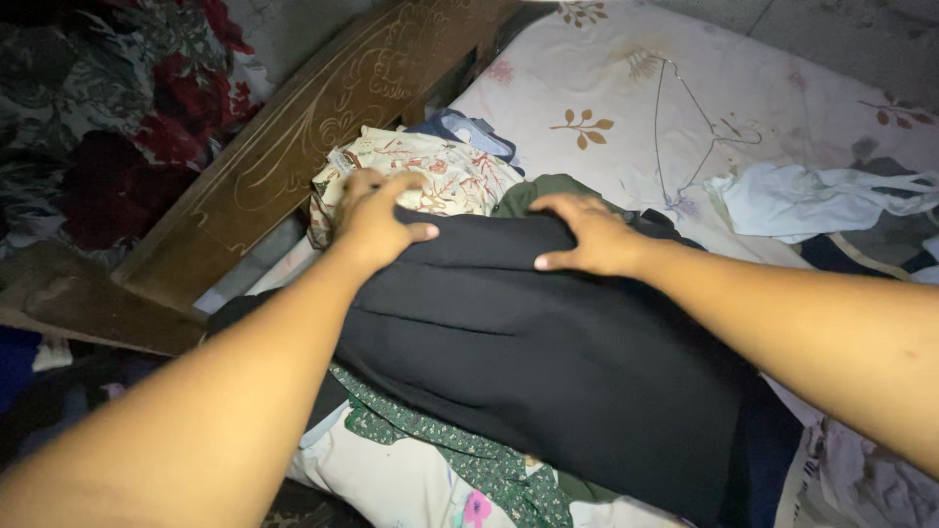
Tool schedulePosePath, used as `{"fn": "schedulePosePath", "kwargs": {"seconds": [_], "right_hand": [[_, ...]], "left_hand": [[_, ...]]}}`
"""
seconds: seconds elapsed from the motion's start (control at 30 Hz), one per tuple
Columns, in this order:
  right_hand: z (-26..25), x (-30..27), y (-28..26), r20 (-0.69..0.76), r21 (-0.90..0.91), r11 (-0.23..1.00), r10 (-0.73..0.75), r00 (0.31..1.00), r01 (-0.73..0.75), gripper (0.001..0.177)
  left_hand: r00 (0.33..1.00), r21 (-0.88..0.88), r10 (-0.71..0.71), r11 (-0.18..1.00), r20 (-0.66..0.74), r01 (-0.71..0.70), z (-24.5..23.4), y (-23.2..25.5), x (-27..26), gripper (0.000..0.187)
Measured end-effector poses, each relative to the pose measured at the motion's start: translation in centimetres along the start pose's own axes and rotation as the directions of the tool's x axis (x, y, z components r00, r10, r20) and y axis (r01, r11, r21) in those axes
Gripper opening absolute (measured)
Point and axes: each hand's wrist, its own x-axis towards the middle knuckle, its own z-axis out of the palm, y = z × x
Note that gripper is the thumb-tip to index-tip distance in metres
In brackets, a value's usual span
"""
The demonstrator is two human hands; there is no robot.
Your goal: The person picks up clothing items from a bed, folds them by hand, and places the folded items into a wooden wardrobe.
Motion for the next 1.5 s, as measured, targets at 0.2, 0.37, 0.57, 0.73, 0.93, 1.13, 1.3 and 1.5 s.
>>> {"fn": "schedulePosePath", "kwargs": {"seconds": [0.2, 0.37, 0.57, 0.73, 0.93, 1.13, 1.3, 1.5], "right_hand": [[0.4, 0.2, -2.1, 0.252, -0.070, 0.995, 0.086, 0.964, -0.071, 0.073], [1.0, 0.1, -0.4, 0.185, -0.085, 0.991, 0.119, 0.975, -0.105, 0.067], [1.4, -3.5, 6.8, 0.086, -0.052, 0.999, -0.004, 0.996, 0.008, 0.069], [1.1, -8.2, 13.6, 0.271, -0.007, 0.949, 0.307, 0.913, -0.316, 0.062], [-2.3, -7.0, 16.4, 0.483, 0.087, 0.829, 0.450, 0.751, -0.553, 0.063], [-0.8, -5.5, 16.1, 0.383, -0.354, 0.858, 0.495, 0.780, -0.371, 0.083], [-1.0, -5.7, 11.1, 0.013, -0.267, 0.850, 0.474, 0.880, -0.454, 0.086], [0.5, -3.1, 11.8, 0.184, -0.367, 0.913, 0.259, 0.948, -0.178, 0.062]], "left_hand": [[0.918, -0.177, 0.309, 0.946, 0.248, -0.270, 1.1, -1.1, 2.9, 0.026], [0.933, -0.318, 0.068, 0.947, 0.353, 0.051, 0.3, -2.5, 3.6, 0.023], [0.909, -0.338, -0.103, 0.906, 0.405, 0.253, -0.3, -3.8, 3.5, 0.018], [0.915, -0.280, -0.106, 0.933, 0.388, 0.226, 1.1, -5.1, 4.1, 0.016], [0.912, -0.224, -0.166, 0.938, 0.376, 0.263, 2.2, -6.3, 5.1, 0.021], [0.909, -0.091, -0.178, 0.970, 0.377, 0.227, 1.8, -6.1, 4.9, 0.022], [0.871, -0.172, -0.044, 0.974, 0.489, 0.146, -0.3, -4.4, 3.7, 0.037], [0.900, 0.230, -0.138, 0.972, 0.414, 0.044, -1.0, -2.8, 2.4, 0.049]]}}
